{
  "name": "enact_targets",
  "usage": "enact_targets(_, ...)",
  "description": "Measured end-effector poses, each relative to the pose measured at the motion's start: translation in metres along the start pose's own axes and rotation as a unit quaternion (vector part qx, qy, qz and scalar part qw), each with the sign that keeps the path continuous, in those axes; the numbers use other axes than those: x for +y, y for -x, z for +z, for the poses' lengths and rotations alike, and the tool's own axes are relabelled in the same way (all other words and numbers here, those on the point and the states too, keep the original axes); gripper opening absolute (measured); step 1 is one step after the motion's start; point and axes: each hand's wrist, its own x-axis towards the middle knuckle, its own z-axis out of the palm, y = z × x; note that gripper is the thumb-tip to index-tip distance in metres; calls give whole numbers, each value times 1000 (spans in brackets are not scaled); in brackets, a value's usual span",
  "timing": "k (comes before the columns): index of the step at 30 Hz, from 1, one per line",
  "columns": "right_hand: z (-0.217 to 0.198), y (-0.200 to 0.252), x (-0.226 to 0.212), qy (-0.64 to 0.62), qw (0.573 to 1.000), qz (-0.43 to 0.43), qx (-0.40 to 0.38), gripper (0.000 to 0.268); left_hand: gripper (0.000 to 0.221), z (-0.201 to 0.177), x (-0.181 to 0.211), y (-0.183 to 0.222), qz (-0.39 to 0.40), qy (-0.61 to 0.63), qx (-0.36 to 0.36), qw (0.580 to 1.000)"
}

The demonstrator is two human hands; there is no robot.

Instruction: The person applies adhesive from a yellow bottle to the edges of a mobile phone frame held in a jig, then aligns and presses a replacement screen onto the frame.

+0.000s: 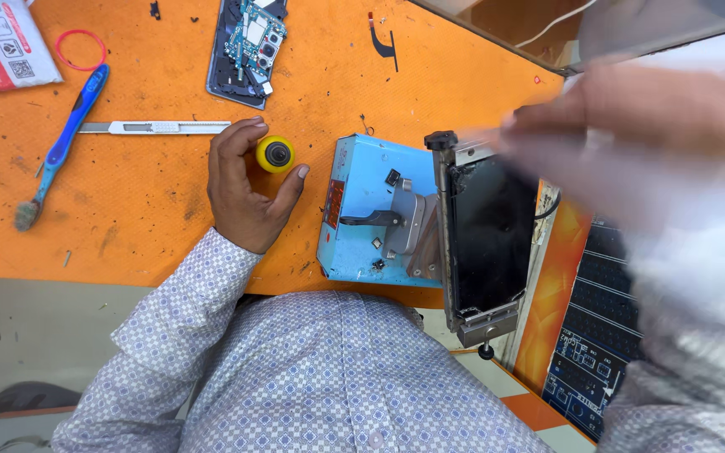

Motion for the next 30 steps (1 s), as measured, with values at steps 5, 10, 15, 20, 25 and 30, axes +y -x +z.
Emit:
enact_targets(5,24,43,-9,25,998,-48,33,19,65,1,0,1,2,1,-1,1000)
enact_targets(10,36,66,-18,82,995,-33,54,21,64,0,0,1,1,1,-6,1000)
enact_targets(15,36,58,-16,92,992,-39,70,24,65,0,0,2,3,1,-2,1000)
enact_targets(20,35,57,-18,98,993,-29,57,24,66,0,1,2,6,-2,1,1000)
enact_targets(25,41,66,-14,112,992,-31,52,25,65,-1,1,1,0,-5,-2,1000)
enact_targets(30,45,75,-22,90,994,-2,58,22,67,-1,0,1,9,-9,0,1000)
